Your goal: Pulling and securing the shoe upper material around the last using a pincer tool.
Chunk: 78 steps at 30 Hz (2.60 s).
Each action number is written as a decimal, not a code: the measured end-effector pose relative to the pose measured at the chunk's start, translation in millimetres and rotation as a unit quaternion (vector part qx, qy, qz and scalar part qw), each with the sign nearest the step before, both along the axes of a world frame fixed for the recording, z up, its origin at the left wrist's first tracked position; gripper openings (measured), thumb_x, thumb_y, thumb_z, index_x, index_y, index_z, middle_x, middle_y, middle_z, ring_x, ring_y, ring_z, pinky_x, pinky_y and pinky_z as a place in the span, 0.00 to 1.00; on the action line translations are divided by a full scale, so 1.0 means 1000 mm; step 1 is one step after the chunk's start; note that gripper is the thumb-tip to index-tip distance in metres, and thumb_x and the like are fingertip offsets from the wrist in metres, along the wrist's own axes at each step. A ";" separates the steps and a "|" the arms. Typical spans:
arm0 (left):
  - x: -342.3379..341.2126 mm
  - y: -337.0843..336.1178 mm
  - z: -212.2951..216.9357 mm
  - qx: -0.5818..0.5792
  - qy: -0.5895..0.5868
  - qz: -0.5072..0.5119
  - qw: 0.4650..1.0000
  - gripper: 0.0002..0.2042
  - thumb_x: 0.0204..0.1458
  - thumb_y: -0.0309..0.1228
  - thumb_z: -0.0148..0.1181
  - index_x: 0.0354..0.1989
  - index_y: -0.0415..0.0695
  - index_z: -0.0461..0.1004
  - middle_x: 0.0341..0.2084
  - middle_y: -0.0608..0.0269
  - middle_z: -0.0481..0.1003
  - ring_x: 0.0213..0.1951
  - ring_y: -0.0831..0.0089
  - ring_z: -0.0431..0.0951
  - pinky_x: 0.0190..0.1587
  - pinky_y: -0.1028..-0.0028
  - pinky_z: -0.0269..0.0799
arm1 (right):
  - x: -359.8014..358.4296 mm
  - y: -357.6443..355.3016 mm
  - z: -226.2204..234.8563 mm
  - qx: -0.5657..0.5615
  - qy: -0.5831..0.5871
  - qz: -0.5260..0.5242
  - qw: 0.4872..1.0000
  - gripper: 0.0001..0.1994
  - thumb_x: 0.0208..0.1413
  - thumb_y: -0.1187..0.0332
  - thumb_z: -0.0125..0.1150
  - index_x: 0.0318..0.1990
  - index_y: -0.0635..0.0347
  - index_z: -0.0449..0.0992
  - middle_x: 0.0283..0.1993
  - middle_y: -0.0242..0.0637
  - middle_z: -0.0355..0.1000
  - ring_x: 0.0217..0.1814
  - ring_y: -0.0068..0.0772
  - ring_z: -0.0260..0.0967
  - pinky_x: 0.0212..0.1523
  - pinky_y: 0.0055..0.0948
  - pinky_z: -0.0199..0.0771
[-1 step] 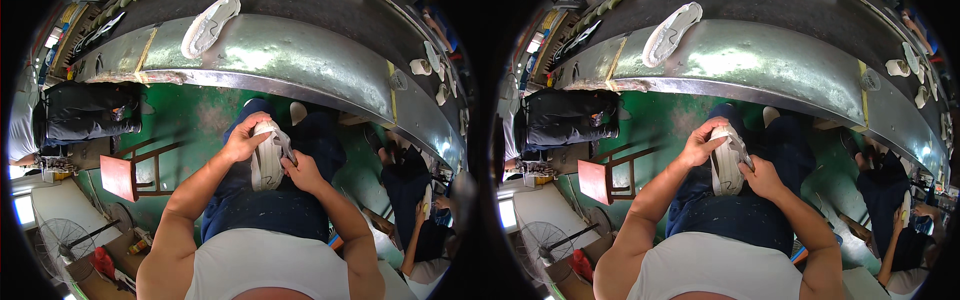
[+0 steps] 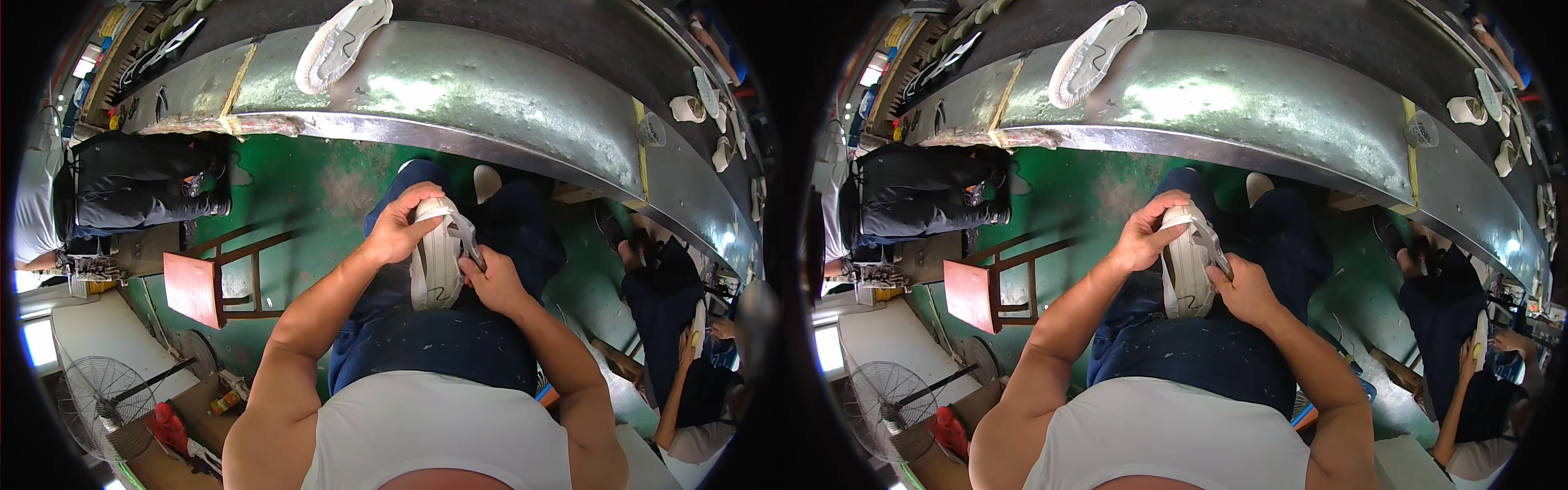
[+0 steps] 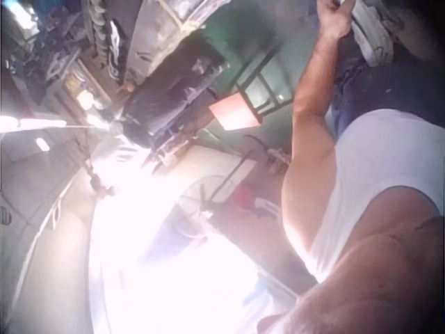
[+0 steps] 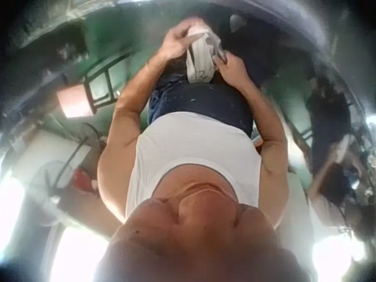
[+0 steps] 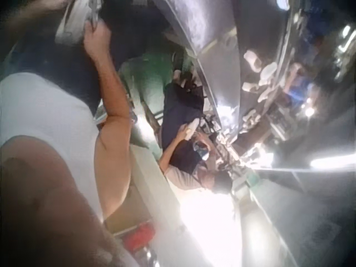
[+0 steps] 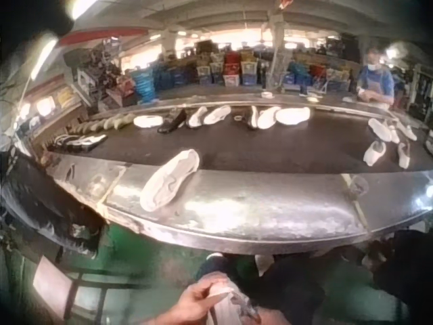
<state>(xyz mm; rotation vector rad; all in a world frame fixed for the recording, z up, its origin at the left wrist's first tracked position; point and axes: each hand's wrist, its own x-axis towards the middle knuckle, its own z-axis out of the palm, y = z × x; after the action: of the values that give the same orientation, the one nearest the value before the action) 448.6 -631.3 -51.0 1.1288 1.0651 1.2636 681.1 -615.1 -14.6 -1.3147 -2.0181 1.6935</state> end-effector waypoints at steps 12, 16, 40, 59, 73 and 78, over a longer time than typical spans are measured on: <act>0.002 -0.017 0.020 -0.043 0.025 -0.013 0.999 0.22 0.56 0.21 0.62 0.60 0.46 0.68 0.58 0.58 0.67 0.59 0.72 0.68 0.61 0.70 0.65 | 0.013 -0.013 0.041 0.107 -0.142 0.121 0.977 0.14 0.61 0.66 0.57 0.42 0.72 0.66 0.36 0.61 0.73 0.41 0.64 0.74 0.45 0.52 0.73; 0.015 -0.004 0.036 -0.200 -0.063 0.024 0.978 0.15 0.59 0.27 0.63 0.52 0.44 0.70 0.42 0.66 0.76 0.44 0.78 0.75 0.49 0.74 0.73 | 0.010 -0.020 0.035 0.134 -0.151 0.124 0.972 0.14 0.61 0.67 0.57 0.41 0.73 0.66 0.35 0.61 0.73 0.39 0.65 0.74 0.44 0.52 0.74; 0.017 -0.042 0.007 -0.097 -0.090 0.131 0.982 0.23 0.56 0.21 0.63 0.59 0.40 0.64 0.45 0.61 0.75 0.47 0.75 0.75 0.52 0.73 0.72 | 0.002 0.042 -0.023 0.092 0.029 -0.065 0.993 0.13 0.55 0.67 0.63 0.43 0.66 0.71 0.35 0.52 0.77 0.39 0.54 0.77 0.40 0.42 0.75; 0.038 -0.027 0.019 -0.208 0.380 -0.289 0.854 0.25 0.49 0.48 0.68 0.46 0.38 0.77 0.43 0.46 0.77 0.49 0.52 0.77 0.51 0.63 0.72 | 0.136 -0.023 -0.004 -0.233 0.046 -0.250 0.939 0.16 0.62 0.69 0.55 0.56 0.66 0.69 0.40 0.35 0.76 0.34 0.23 0.72 0.36 0.25 0.73; 0.077 0.016 -0.011 0.034 0.406 -0.081 0.910 0.10 0.57 0.33 0.59 0.35 0.38 0.80 0.27 0.50 0.79 0.28 0.57 0.80 0.32 0.66 0.74 | 0.125 -0.007 0.003 -0.512 0.159 -0.098 0.839 0.18 0.63 0.65 0.58 0.55 0.67 0.69 0.52 0.47 0.73 0.51 0.38 0.76 0.36 0.36 0.84; 0.077 0.006 -0.010 -0.021 0.395 -0.050 0.917 0.09 0.58 0.32 0.59 0.32 0.38 0.79 0.24 0.48 0.77 0.26 0.54 0.79 0.30 0.64 0.73 | 0.097 -0.009 -0.013 -0.406 0.071 -0.077 0.908 0.16 0.63 0.65 0.58 0.52 0.66 0.71 0.43 0.45 0.77 0.46 0.35 0.77 0.28 0.31 0.78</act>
<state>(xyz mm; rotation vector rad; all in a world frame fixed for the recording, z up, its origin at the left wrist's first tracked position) 525.2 -624.8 -61.2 1.6962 1.5822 0.6803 777.8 -623.7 -28.0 -1.4282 -1.0866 2.5749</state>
